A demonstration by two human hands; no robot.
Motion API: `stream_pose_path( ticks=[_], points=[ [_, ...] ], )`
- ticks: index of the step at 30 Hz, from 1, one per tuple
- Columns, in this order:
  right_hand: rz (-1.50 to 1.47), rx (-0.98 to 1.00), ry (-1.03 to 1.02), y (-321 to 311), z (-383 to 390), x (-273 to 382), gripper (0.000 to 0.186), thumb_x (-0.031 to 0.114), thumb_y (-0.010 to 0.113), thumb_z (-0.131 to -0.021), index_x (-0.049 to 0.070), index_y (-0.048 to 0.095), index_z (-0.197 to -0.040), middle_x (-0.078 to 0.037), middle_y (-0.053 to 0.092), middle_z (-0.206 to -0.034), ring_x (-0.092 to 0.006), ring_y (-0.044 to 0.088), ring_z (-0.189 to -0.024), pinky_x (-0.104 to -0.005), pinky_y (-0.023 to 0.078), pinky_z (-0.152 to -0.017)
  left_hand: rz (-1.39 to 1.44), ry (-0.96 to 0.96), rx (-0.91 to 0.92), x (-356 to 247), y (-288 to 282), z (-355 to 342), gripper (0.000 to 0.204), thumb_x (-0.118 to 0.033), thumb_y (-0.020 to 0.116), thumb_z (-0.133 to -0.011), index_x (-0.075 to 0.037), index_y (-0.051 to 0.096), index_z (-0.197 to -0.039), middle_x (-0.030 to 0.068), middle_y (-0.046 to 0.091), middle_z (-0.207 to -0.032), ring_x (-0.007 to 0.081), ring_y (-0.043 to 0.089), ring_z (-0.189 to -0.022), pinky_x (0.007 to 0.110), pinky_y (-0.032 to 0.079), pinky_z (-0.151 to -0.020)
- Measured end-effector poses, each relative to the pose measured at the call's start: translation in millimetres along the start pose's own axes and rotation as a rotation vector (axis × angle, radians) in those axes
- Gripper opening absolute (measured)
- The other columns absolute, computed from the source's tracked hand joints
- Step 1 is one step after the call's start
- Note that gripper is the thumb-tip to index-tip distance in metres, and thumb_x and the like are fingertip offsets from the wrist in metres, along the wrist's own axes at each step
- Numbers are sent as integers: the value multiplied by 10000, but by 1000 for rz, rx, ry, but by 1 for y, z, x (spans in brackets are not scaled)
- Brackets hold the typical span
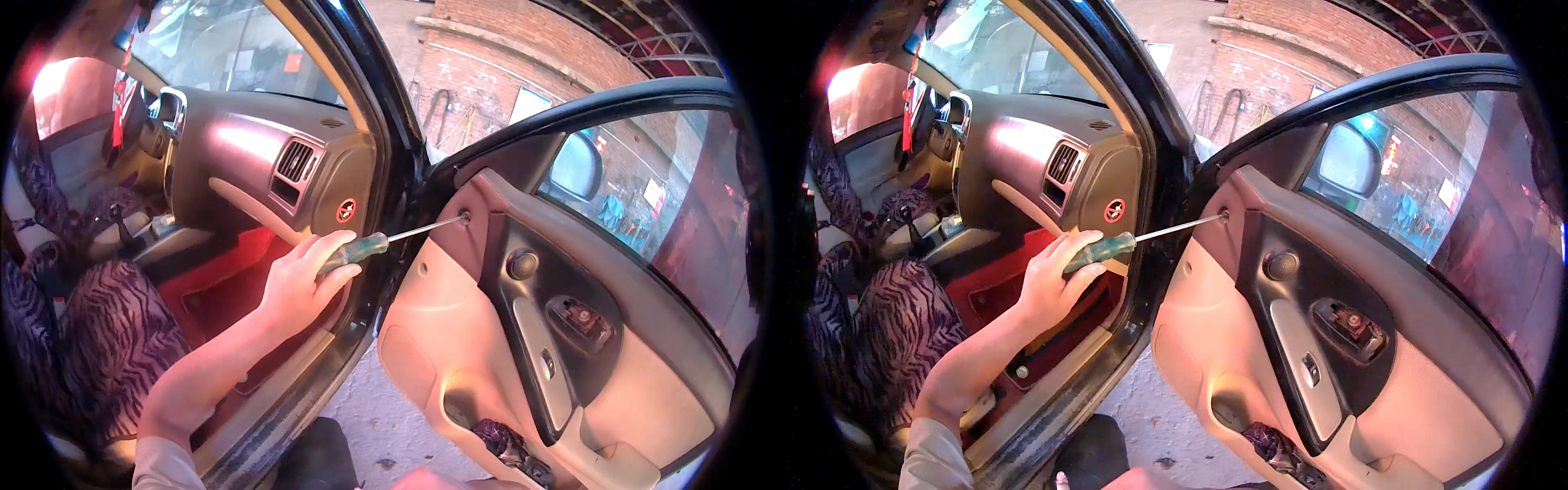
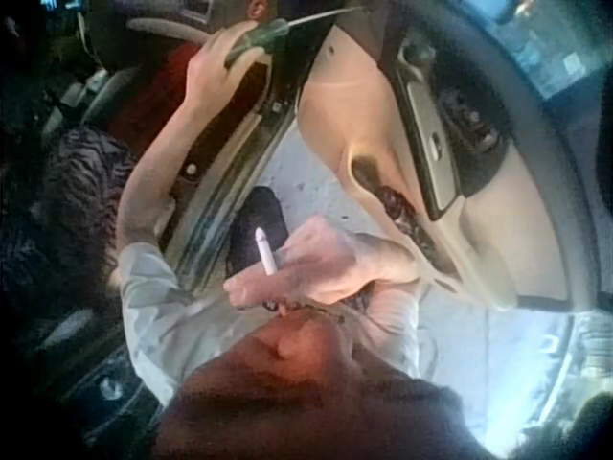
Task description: The person uses a screwdriver to remove screws from the interior door panel of a car. They systematically unscrew fasteners located around the door handle and the lower edge of the panel, then pull the panel away from the door frame to detach it.
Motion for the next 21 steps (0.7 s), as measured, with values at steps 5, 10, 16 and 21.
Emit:
stream_pose_path(
  ticks=[5,10,16,21],
  points=[
    [24,-58,-98,5,0,1,309,48,605,-951,-47,627,-1244,-204,701,-1142,-281,726,-805,-318,599,-648,-34,15,8,-2,1,0,413,-105,737,-852,-23,608,-1235,168,667,-1028,323,670,-901,368,530,-800],
    [18,13,123,-6,-8,17,312,13,569,-963,-18,601,-1272,-210,696,-1155,-235,714,-746,-302,579,-601,-70,115,-76,3,6,-2,436,-265,739,-878,-121,609,-1268,114,642,-907,293,668,-780,379,544,-687],
    [5,-520,671,-57,2,-56,431,91,486,-1034,10,422,-1452,-104,719,-1065,-89,649,-685,-219,512,-651,-133,88,-60,4,0,1,442,-272,738,-877,-144,601,-1277,113,641,-909,302,664,-771,383,542,-662],
    [17,-918,726,-121,-3,-117,470,355,461,-1055,9,505,-1369,-116,690,-1177,-138,684,-754,-219,445,-543,-152,96,-48,-1,2,-3,434,-289,735,-876,-155,599,-1266,109,630,-895,317,667,-744,403,542,-619]
  ],
)
Point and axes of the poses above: each hand's wrist, its own z-axis away from the middle knuckle, its own y-axis out of the palm, x = y × z, the point moved 1 cm from there along -z, towards the middle knuckle
